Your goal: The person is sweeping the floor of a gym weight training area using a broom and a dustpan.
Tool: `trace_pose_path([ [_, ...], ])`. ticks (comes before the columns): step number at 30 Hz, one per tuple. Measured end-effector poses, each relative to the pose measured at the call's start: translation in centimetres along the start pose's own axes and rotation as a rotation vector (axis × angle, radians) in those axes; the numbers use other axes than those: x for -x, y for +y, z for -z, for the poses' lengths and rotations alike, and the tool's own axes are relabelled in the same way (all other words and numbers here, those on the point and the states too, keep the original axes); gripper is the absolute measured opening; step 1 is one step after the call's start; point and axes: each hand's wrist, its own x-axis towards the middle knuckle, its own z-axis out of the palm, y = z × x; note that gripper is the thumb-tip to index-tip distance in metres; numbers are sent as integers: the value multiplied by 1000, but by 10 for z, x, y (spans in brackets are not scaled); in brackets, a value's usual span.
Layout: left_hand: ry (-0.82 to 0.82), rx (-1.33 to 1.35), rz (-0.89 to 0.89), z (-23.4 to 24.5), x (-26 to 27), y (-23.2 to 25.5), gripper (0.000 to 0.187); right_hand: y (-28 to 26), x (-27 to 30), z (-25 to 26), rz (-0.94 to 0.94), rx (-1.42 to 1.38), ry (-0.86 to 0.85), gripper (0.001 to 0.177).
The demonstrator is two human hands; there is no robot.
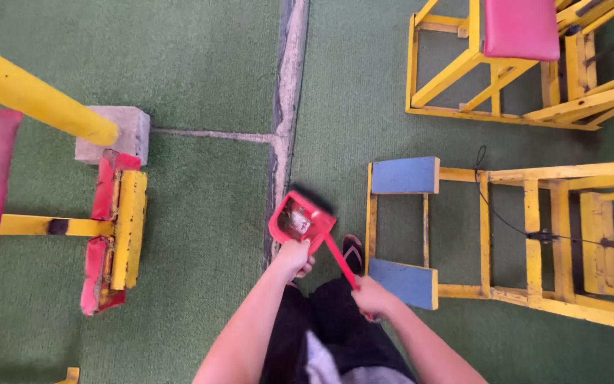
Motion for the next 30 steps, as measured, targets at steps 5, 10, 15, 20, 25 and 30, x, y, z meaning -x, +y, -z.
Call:
trace_pose_path([
  [5,-27,-36,23,6,-20,11,42,-45,102,81,-240,-574,-160,51],
  [10,-36,171,46,22,-16,34,28,-46,134,121,-322,-736,-130,58],
  [15,-43,89,28,12,-10,73,15,-66,109,142,-244,-702,-15,56],
  [20,-75,84,89,-11,-39,109,27,-76,42,211,-176,-823,11,51],
  [25,11,55,76,-69,-11,176,18,-107,-10,327,-219,-692,74,48],
  [30,48,-3,39,-96,-58,210,34,-122,-70,447,-208,-539,106,41],
])
